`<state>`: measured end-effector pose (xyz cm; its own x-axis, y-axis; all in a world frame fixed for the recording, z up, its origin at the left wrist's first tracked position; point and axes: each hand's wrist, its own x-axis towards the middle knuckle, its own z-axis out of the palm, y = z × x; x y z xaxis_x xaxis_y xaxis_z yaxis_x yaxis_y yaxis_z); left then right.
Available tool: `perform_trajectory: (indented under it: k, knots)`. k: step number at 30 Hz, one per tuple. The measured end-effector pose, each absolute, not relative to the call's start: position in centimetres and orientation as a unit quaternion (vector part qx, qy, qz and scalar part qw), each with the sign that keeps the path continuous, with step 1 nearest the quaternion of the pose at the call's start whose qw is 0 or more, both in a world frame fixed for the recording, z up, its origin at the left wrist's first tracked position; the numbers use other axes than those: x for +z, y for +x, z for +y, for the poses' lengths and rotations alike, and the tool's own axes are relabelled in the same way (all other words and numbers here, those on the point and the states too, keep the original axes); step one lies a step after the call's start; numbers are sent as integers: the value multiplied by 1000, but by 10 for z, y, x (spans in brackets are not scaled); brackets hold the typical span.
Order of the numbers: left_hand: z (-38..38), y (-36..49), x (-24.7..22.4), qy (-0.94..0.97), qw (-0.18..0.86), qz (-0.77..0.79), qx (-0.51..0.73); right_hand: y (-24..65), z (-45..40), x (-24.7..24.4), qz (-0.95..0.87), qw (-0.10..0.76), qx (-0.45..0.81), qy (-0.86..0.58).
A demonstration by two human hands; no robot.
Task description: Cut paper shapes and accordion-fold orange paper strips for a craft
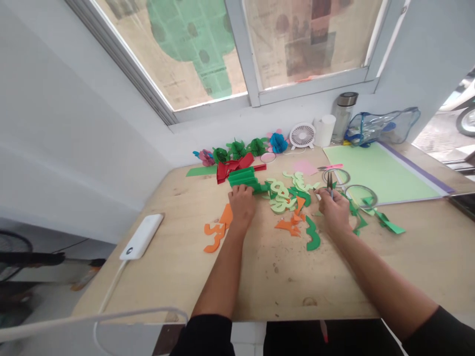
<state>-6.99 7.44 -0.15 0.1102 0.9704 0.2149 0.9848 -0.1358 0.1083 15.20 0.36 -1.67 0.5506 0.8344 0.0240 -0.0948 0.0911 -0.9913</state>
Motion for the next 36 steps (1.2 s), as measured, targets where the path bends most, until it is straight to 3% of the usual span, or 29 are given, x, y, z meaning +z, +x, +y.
perform_trajectory:
  k: [17, 23, 36]
  knots:
    - [21, 31, -19, -842, -121, -512, -117, 158, 6, 1, -219, 752, 365, -503]
    - [21, 6, -8, -814, -145, -543, -146, 161, 4, 5, -227, 753, 369, -494]
    - [-9, -9, -3, -821, -167, -544, -44, 169, -9, 42, -224, 765, 387, -463]
